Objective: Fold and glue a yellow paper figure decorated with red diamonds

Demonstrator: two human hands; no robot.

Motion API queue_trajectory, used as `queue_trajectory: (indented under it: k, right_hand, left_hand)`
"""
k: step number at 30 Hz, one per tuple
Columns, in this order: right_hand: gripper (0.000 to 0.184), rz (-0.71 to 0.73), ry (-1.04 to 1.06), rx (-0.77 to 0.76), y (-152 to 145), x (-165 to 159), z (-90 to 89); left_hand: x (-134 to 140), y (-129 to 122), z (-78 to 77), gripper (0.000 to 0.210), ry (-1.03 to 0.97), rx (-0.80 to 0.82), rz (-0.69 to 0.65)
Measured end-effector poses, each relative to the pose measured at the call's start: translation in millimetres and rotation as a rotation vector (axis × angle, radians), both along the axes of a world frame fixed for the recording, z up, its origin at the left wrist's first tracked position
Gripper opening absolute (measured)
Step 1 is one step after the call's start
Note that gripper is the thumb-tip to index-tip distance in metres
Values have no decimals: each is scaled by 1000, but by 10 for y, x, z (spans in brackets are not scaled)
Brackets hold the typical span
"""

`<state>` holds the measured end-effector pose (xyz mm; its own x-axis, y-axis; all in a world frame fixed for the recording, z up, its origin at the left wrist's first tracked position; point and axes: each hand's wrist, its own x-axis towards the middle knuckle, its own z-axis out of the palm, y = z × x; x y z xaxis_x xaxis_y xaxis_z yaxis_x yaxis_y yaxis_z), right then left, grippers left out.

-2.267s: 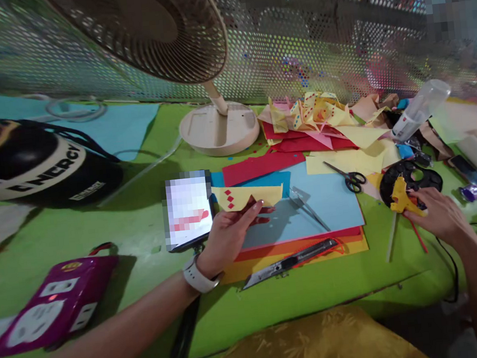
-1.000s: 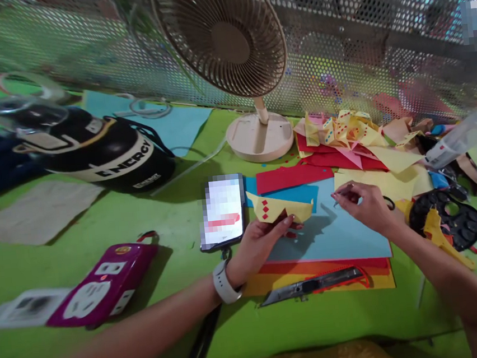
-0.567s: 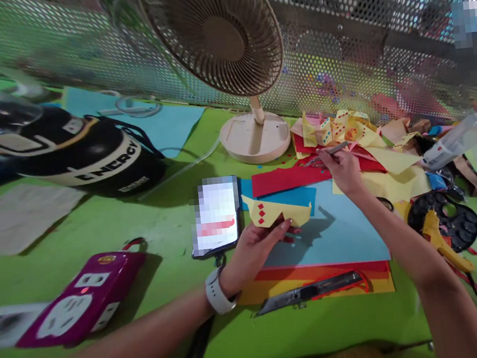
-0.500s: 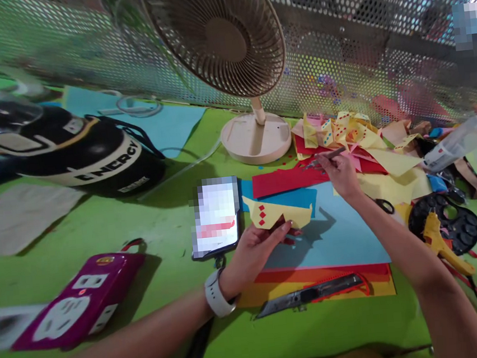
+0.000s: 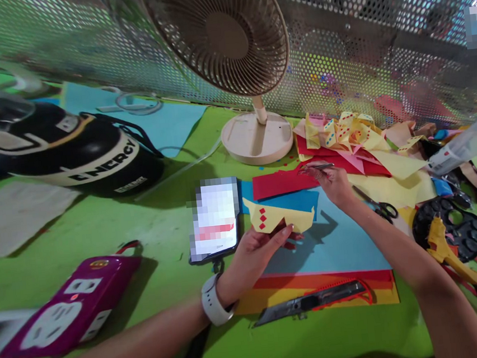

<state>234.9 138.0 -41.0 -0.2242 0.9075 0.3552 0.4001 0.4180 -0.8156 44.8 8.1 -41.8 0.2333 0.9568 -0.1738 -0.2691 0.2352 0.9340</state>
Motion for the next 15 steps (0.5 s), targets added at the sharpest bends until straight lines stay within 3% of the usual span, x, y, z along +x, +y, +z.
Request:
queue_trajectory:
  k: [7, 15]
  right_hand:
    - [38, -29, -61, 115, 46, -18, -54]
    - [38, -45, -41, 127, 48, -32, -33]
  left_hand:
    - [-4, -2, -1, 33, 15, -17, -11]
    - [0, 7, -15, 30, 10, 6, -16]
